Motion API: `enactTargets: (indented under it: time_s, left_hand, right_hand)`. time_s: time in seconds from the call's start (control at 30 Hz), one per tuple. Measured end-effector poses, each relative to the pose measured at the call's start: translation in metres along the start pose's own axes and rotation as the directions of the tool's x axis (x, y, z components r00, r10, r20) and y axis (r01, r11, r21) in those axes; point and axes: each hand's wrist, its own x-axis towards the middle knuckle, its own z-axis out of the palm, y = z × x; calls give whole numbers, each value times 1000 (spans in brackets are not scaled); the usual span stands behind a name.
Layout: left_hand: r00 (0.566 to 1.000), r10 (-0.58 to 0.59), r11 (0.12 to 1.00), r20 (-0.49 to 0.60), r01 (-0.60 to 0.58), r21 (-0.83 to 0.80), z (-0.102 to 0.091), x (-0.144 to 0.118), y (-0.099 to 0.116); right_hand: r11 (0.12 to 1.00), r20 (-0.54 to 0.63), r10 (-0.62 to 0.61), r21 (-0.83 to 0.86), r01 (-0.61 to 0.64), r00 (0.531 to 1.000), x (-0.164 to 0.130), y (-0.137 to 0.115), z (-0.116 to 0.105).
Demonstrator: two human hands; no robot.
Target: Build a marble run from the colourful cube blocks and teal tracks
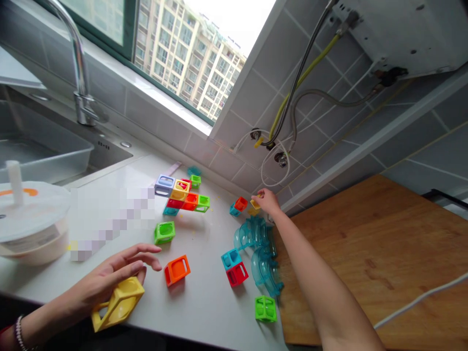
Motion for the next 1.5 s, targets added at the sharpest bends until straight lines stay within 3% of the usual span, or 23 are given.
enactTargets:
  time_s: [0.23, 0.63, 0.77, 0.87, 1.0, 1.17, 1.33, 1.5]
  left_hand:
    - [999, 32, 997, 14, -33, 65, -4, 4, -3]
    - [1000, 19, 998, 12, -19, 59, 2, 1, 2]
    - [999, 28, 998, 26, -29, 53, -2, 1, -2]
    - [999, 21, 999, 27, -22, 27, -5, 3, -8]
    - [1000, 8, 1000, 20, -8, 1, -9, 5, -14]
    - [1000, -3, 1000, -1, 3, -23, -10, 6, -12]
    - [995, -58, 998, -76, 58, -6, -3, 1, 1]
    - [985, -82, 997, -153, 82, -8, 5, 0, 11]
  right_hand:
    - [985, 107, -115, -117, 128, 988, 10, -29, 3]
    - [975, 179, -138, -148, 166, 974, 10, -53, 23]
    - [978, 33, -161, -129, 164, 986, 14, -41, 17]
    - [973, -41, -97, -216, 86, 994, 20, -19, 6]
    - [950, 61, 28, -313, -8, 998, 14, 18, 3]
    - [934, 192, 107, -355, -33, 975, -8, 46, 25]
    - [931, 257, 98, -364, 3, 961, -29, 42, 39]
    - [913, 192, 6, -402, 73, 981, -66, 12, 20]
